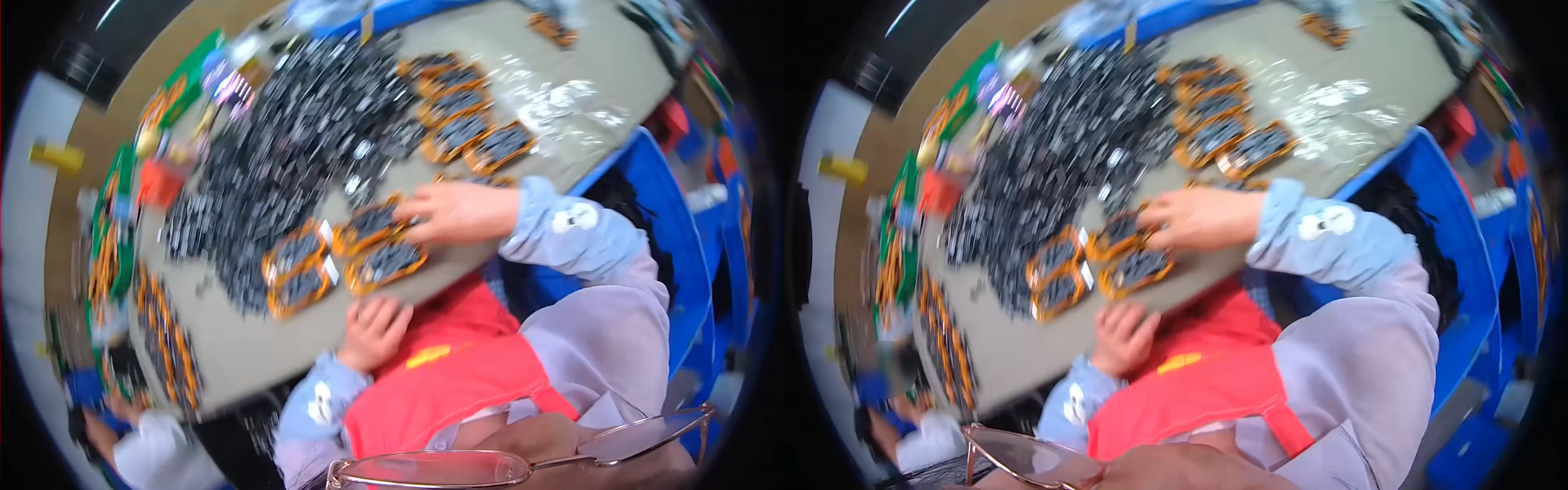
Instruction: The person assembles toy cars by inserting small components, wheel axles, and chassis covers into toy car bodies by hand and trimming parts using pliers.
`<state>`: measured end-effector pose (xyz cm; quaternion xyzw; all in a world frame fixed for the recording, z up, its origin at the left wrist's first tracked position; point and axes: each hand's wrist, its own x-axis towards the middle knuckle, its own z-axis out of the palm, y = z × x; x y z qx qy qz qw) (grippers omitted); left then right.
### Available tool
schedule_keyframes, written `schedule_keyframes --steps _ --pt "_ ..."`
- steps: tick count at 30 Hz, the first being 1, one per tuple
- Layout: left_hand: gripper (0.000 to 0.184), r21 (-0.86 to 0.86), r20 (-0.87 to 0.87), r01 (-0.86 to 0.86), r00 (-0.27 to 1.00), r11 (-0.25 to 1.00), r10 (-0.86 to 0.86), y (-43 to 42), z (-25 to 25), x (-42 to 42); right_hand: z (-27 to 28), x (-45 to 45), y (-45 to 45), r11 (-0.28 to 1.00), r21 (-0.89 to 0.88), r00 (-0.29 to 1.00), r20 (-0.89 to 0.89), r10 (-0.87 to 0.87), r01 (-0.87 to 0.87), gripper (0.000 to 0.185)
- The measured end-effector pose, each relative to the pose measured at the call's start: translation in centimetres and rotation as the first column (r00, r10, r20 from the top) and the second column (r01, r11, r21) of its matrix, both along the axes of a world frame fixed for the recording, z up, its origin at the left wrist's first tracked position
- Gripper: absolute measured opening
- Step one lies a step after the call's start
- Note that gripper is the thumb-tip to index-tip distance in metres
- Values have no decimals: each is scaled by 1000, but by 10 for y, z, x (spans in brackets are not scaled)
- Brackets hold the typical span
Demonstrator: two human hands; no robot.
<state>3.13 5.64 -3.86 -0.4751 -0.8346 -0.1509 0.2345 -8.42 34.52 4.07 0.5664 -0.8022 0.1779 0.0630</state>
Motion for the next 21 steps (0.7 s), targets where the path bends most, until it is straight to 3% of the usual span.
schedule_keyframes --steps 1,3,5,6,7,9,10,13,16,21 --pt "30 -31 27 4 1000 1000 -3 7 1 -2 16 1 8 996 75 998 32 -47 44 26" --pt "30 -77 102 21 995 997 -13 14 9 -5 22 -13 47 966 -143 977 36 -212 215 27" --pt "32 -121 123 68 991 990 -53 12 7 -5 10 -43 115 799 -376 866 20 -500 470 22" --pt "34 -146 133 83 989 986 -63 10 6 -5 -3 -62 159 720 -392 760 -73 -646 573 23" --pt "35 -162 145 96 987 982 -72 7 6 -4 -4 -69 196 537 -360 566 -27 -824 763 26" --pt "38 -209 166 113 983 971 -78 7 3 -9 -37 -98 280 313 -429 335 -24 -942 847 30" --pt "39 -212 203 116 976 970 -73 7 4 -11 -51 -112 315 182 -458 198 -14 -980 870 33" --pt "43 -205 339 104 940 973 -29 7 12 -7 -76 -154 401 -28 -377 -45 -35 -998 926 43" --pt "44 -185 474 33 879 982 60 12 18 -7 -82 -189 442 -145 -313 -177 -75 -981 939 47" --pt "42 -225 538 -5 833 974 129 28 15 -26 -80 -224 471 -86 -190 -102 -74 -992 978 47"
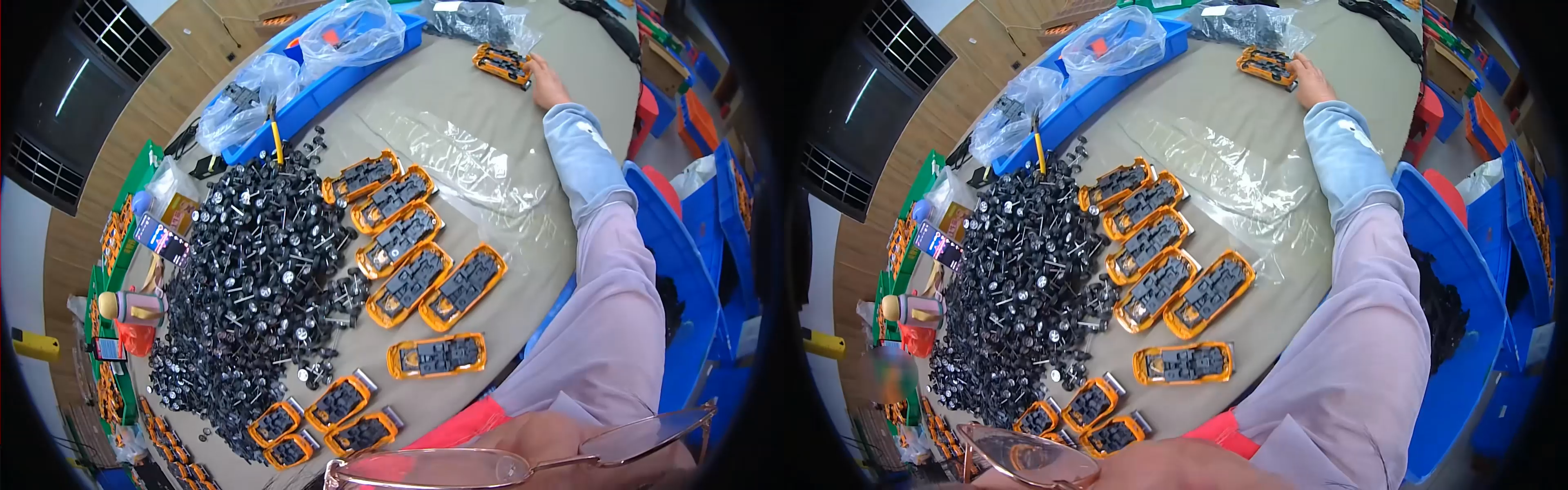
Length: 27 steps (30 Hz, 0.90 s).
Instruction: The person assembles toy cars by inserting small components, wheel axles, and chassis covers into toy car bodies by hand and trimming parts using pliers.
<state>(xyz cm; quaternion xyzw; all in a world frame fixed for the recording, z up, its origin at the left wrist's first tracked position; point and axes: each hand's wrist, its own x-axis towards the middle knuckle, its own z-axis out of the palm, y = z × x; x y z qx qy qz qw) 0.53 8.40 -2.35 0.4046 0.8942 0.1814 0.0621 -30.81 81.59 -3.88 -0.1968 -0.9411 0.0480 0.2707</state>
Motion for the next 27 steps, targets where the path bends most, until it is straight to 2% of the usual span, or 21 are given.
schedule_keyframes --steps 4,7,10,13,19,27 --pt "41 -29 39 -14 999 999 15 3 0 -6 -9 -19 31 990 -12 990 14 142 -141 41" --pt "41 -45 55 -16 998 999 18 3 -1 -11 -4 -10 27 985 -150 995 26 94 -89 33" --pt "40 -53 59 -14 998 998 17 3 -2 -13 -3 3 20 978 -130 987 -38 158 -162 26" --pt "39 -57 57 -8 998 998 11 3 -2 -13 -6 10 10 988 -80 989 -83 124 -131 24" --pt "37 -42 32 -2 999 999 3 -4 -3 -5 7 30 -22 991 -72 993 -47 111 -115 21" --pt "36 13 30 -45 999 999 45 -34 -24 21 30 92 -76 961 -99 965 27 261 -257 19"
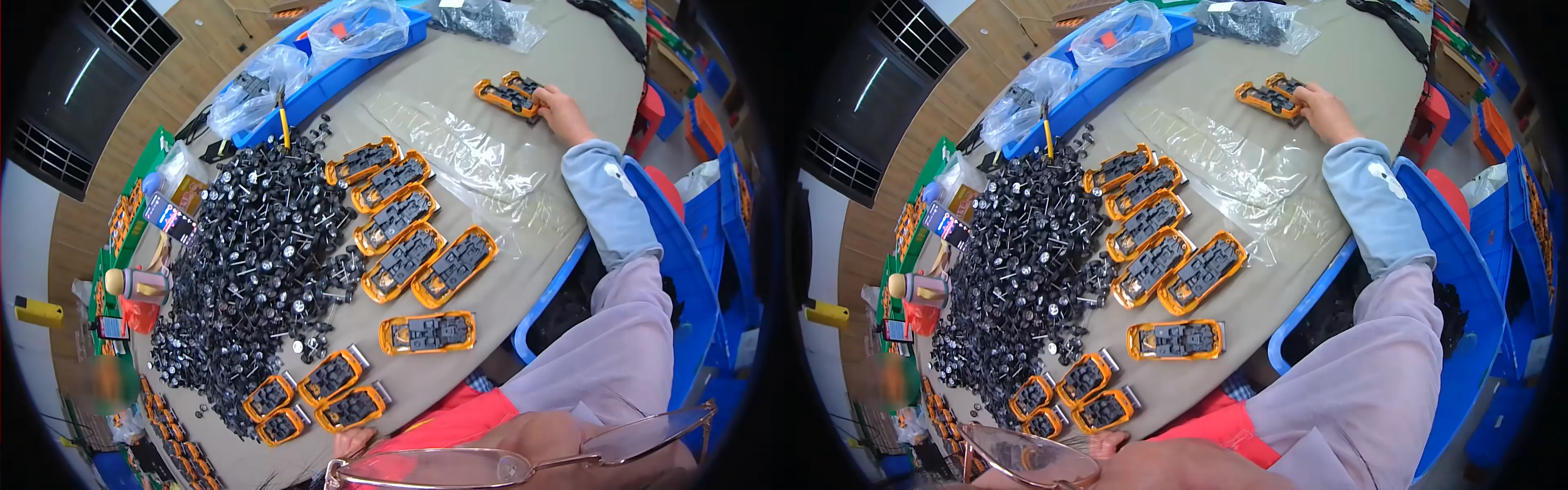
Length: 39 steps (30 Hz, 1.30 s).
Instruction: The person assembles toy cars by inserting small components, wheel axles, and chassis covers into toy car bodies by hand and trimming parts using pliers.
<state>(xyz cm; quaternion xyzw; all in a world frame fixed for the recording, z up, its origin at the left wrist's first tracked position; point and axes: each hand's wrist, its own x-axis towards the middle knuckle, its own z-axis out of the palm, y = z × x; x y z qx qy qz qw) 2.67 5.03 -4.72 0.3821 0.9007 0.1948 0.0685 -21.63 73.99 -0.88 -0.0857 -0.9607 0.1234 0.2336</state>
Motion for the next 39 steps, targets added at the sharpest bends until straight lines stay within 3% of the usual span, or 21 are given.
schedule_keyframes --steps 2,3,10,11,12,13,15,17,19,23,27,29,30,31,32,33,34,35,36,39 --pt "35 1 -74 56 996 998 -56 6 10 0 4 15 -8 999 2 999 21 42 -42 20" --pt "33 -39 -211 137 967 990 -142 14 19 -3 5 22 -13 998 13 998 24 60 -60 20" --pt "31 58 -289 133 951 989 -111 24 14 -4 32 78 -62 952 29 947 -100 306 -305 19" --pt "31 69 -294 124 951 990 -98 23 12 -3 41 87 -66 959 76 962 9 273 -273 22" --pt "31 95 -316 125 945 988 -90 23 15 0 37 91 -59 937 125 940 -64 335 -326 24" --pt "31 117 -354 124 932 985 -75 24 16 -1 52 101 -78 940 28 938 -65 341 -340 22" --pt "31 130 -503 113 864 985 -33 23 12 -2 77 119 -108 920 17 919 -24 393 -392 20" --pt "42 107 -617 -38 781 994 96 42 23 -18 95 136 -139 871 12 871 -25 491 -491 18" --pt "53 116 -494 -197 839 973 229 57 46 -35 113 158 -181 821 1 821 -22 570 -570 16" --pt "65 10 -404 -158 903 987 149 62 27 -61 122 189 -255 711 -22 712 -1 703 -702 11" --pt "58 45 -500 -180 847 983 178 57 40 -45 116 209 -305 593 -74 593 32 805 -802 15" --pt "53 211 -449 -154 862 965 236 36 45 -16 115 207 -330 468 -11 468 12 884 -884 20" --pt "42 280 -451 -175 844 944 291 21 48 2 113 207 -346 413 -4 413 11 911 -911 21" --pt "40 358 -181 -333 892 872 415 7 50 23 112 206 -363 358 0 358 11 934 -934 22" --pt "37 395 104 -497 860 773 500 -7 52 45 110 206 -383 307 10 307 -3 952 -952 24" --pt "35 388 380 -652 757 652 531 -20 54 63 104 203 -405 244 6 244 -19 970 -970 23" --pt "27 489 544 -734 679 472 492 -32 49 77 101 200 -428 172 0 172 16 985 -985 20" --pt "20 546 684 -793 608 270 404 -47 38 91 98 198 -452 106 -8 105 50 993 -994 18" --pt "25 472 813 -868 497 157 304 -68 32 104 90 198 -478 45 -26 44 36 998 -999 16" --pt "50 444 891 -861 453 -245 23 -95 45 131 60 196 -553 -84 -25 -86 67 994 -996 14"
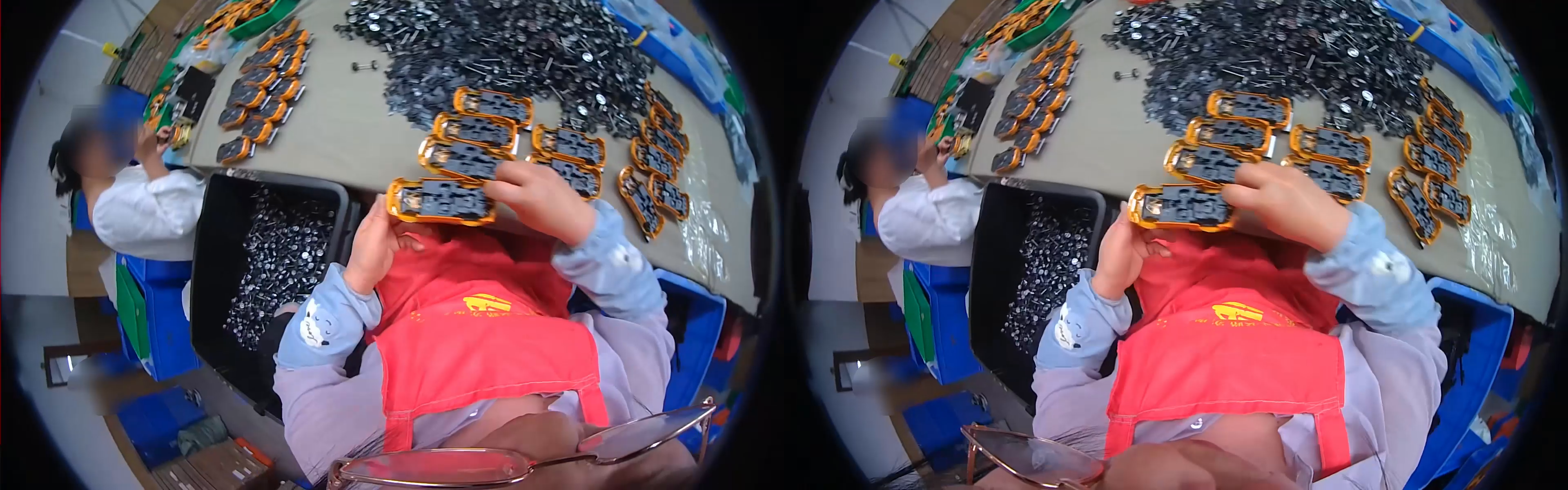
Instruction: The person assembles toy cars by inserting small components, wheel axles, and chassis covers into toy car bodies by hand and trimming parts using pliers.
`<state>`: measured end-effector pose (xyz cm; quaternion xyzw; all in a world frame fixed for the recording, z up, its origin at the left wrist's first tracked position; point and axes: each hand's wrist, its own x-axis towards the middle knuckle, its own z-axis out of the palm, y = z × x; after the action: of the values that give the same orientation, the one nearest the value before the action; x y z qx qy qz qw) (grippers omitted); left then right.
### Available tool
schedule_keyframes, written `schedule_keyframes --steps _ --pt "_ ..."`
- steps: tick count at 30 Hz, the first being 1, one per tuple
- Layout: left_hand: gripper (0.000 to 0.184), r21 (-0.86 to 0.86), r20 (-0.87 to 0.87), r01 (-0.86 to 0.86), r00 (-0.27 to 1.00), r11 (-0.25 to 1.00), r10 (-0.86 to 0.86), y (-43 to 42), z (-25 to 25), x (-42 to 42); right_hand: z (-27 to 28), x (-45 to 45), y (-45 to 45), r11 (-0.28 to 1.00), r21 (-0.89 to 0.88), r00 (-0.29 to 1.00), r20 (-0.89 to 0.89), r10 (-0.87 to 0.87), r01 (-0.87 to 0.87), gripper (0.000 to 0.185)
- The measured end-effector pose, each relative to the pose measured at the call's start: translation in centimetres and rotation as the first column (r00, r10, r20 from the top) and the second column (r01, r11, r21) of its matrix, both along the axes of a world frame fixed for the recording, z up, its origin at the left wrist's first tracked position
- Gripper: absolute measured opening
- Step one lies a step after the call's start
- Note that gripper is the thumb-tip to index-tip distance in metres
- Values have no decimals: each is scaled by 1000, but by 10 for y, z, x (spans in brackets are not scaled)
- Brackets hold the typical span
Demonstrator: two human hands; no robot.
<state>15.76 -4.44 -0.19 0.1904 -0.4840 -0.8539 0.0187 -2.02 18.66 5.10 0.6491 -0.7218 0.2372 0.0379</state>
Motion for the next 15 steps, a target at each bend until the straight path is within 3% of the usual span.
schedule_keyframes --steps 2,4,10,11,15 --pt "60 19 4 -19 1000 1000 19 -25 -6 6 -23 -2 -39 996 -86 1000 11 4 -3 14" --pt "54 -4 2 -83 997 997 83 -46 -2 4 -38 -4 -64 993 -115 1000 5 1 0 15" --pt "40 -109 205 50 978 993 -26 -80 -7 -32 -63 -18 -81 991 -71 993 -25 -111 109 24" --pt "38 -105 209 80 976 991 -56 -85 -10 -36 -65 -21 -79 989 -78 992 -17 -124 123 32" --pt "35 -105 227 84 972 991 -59 -87 -5 -48 -73 -28 -70 944 -225 968 126 -218 242 38"
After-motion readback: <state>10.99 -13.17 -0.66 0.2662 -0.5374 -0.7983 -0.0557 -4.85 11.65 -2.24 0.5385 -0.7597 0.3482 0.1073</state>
